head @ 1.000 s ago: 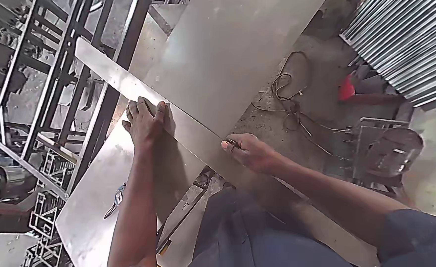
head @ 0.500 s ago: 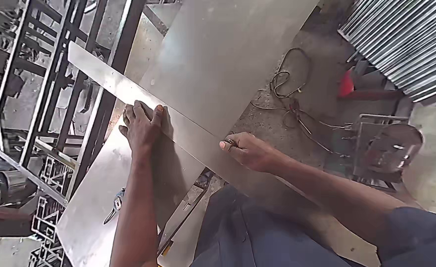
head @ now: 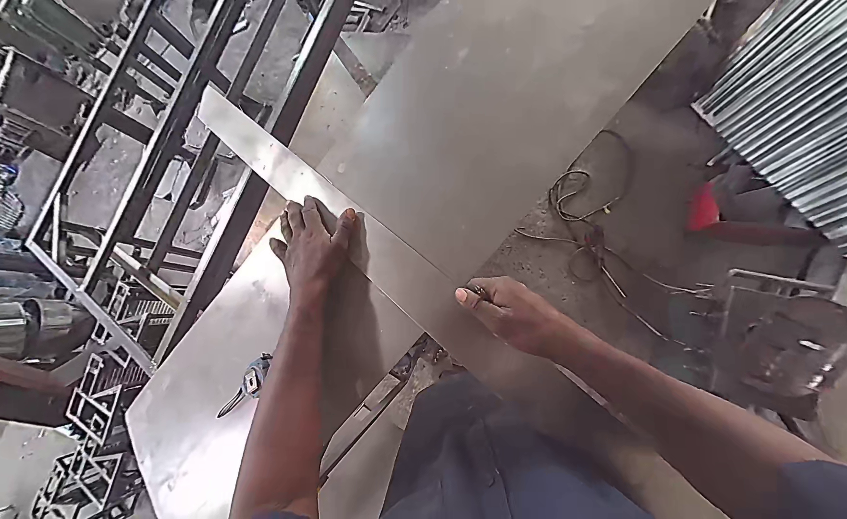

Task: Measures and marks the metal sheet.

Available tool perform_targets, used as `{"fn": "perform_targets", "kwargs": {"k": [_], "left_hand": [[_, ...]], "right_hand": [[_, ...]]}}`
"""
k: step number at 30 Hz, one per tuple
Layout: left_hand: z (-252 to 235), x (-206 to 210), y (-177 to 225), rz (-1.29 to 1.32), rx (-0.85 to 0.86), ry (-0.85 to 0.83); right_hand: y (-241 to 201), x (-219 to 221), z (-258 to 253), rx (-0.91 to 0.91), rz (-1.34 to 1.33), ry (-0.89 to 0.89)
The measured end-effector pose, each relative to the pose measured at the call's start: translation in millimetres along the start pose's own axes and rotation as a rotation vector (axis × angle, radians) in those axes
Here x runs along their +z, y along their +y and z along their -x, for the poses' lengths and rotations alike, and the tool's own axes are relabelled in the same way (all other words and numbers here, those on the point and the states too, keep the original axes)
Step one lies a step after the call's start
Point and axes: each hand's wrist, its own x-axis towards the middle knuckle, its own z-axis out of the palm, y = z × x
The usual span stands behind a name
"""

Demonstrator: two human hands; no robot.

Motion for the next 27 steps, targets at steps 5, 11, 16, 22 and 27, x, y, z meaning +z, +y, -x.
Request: {"fn": "perform_targets", "kwargs": {"k": [5,11,16,22,27], "left_hand": [[0,0,0,-0.004,-0.007,-0.01],[-1,-1,0,-0.009,-0.004,-0.029],[2,-10,6,-0.014,0.029,-0.037],[-2,-29,16,-0.127,0.203,-0.122],[-12,-32,12,-0.122,0.204,-0.283]], "right_hand": [[3,2,-1,-0.013,-0.04,0.009],[-1,1,1,-0.002,-0.026,0.013],[-2,2,0,0.002,-0.042,0.007],[0,1,0,-0.016,0.0,0.007],[-2,-1,0,-0.009,-0.075,-0.007]]}}
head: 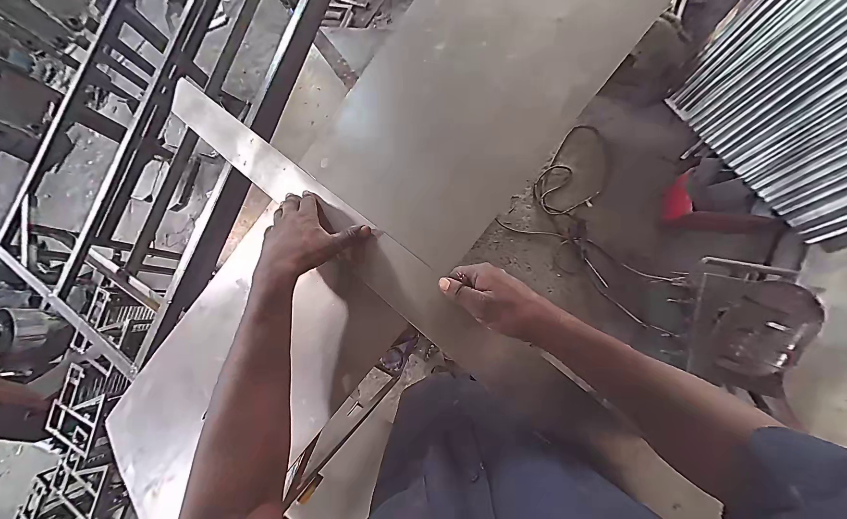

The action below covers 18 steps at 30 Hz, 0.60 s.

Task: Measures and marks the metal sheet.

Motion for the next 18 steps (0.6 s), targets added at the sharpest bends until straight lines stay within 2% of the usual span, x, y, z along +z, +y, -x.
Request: {"fn": "perform_targets", "kwargs": {"k": [18], "left_hand": [[1.4,1.8,3.0,0.008,0.001,-0.006]], "right_hand": [[-1.3,0.0,0.9,0.003,-0.082,0.007]]}}
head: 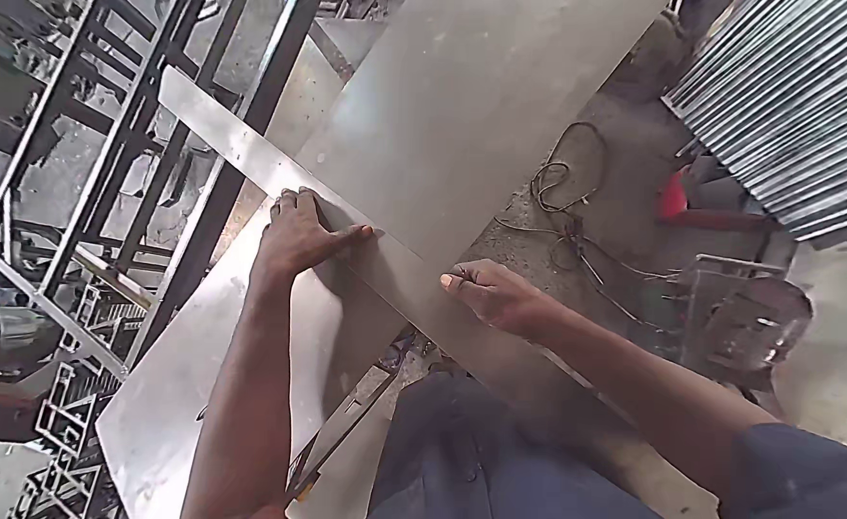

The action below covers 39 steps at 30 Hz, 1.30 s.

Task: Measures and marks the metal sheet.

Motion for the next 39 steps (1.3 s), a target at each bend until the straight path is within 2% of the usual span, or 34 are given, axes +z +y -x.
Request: {"fn": "perform_targets", "kwargs": {"k": [8,12,14,16,18,20,21,24,29,34,39], "left_hand": [[0,1,2,-0.001,-0.009,-0.018],[-1,-2,4,-0.013,-0.022,-0.054],[-1,-5,6,-0.017,-0.03,-0.08],[-1,-7,8,-0.024,-0.041,-0.099],[-2,-7,9,-0.027,-0.046,-0.112],[-2,-7,11,-0.037,-0.046,-0.121],[-2,-7,12,-0.037,-0.051,-0.128],[-3,-9,16,-0.037,-0.071,-0.151],[-1,-11,19,-0.03,-0.073,-0.141],[2,-12,18,-0.002,-0.061,-0.126],[2,-15,20,-0.04,-0.035,-0.157]], "right_hand": [[0,-1,0,-0.01,0.009,-0.011],[-10,-12,6,0.043,0.319,-0.048],[-26,-27,19,0.064,0.498,-0.01],[-48,-42,33,0.0,0.564,0.093],[-71,-56,33,-0.153,0.628,0.148],[-95,-61,12,-0.304,0.697,0.154],[-109,-60,-5,-0.323,0.737,0.123],[-142,-48,-70,-0.246,0.88,0.033],[-161,-22,-168,-0.254,1.108,0.051],[-177,4,-206,-0.301,1.186,0.081],[-186,17,-220,-0.233,1.257,0.062]]}}
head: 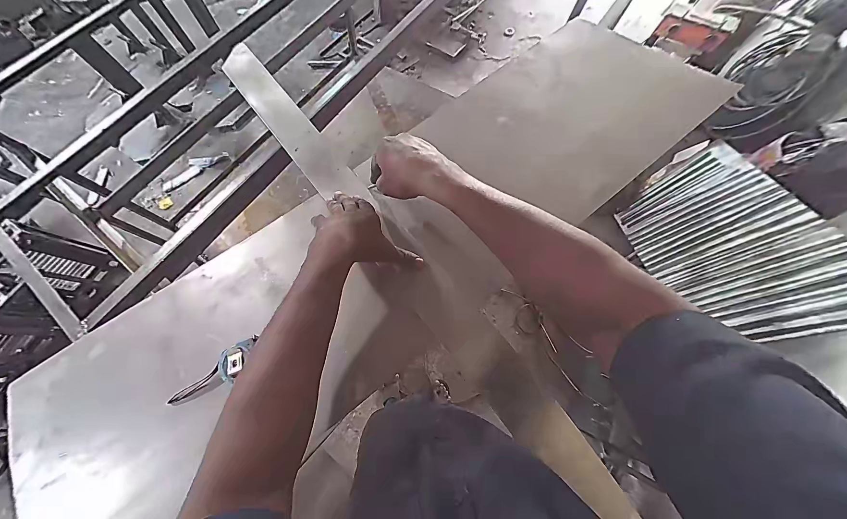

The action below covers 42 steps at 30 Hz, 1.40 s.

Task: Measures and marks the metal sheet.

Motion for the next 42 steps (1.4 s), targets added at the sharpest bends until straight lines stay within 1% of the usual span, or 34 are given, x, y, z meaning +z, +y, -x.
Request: {"fn": "perform_targets", "kwargs": {"k": [6,11,17,21,27,30,31,33,35,38,40,42], "left_hand": [[-4,4,-2,0.043,0.01,-0.006],[-7,6,-4,0.03,0.013,0.006],[-5,2,2,0.022,-0.038,0.004],[-3,-1,6,-0.013,-0.066,0.01],[1,-7,13,-0.048,-0.086,-0.013],[4,-11,15,-0.064,-0.082,-0.024],[5,-12,16,-0.064,-0.077,-0.028],[4,-12,16,-0.056,-0.079,-0.023],[3,-10,15,-0.073,-0.088,-0.017],[3,-12,17,-0.075,-0.097,-0.023],[5,-12,18,-0.07,-0.098,-0.028],[3,-8,15,-0.055,-0.088,0.001]], "right_hand": [[-7,0,4,-0.013,0.053,-0.037],[-9,-3,39,-0.021,0.107,-0.07],[5,0,106,-0.05,0.078,-0.093],[14,10,160,-0.034,0.06,-0.087],[25,32,249,0.023,0.036,-0.144],[27,22,284,0.094,0.054,-0.273],[29,17,289,0.118,0.012,-0.226],[38,5,282,0.118,-0.081,0.008],[45,-3,249,0.093,-0.174,0.149],[47,-2,171,0.034,-0.277,0.205],[46,8,114,0.018,-0.252,0.215],[38,13,70,0.023,-0.218,0.213]]}}
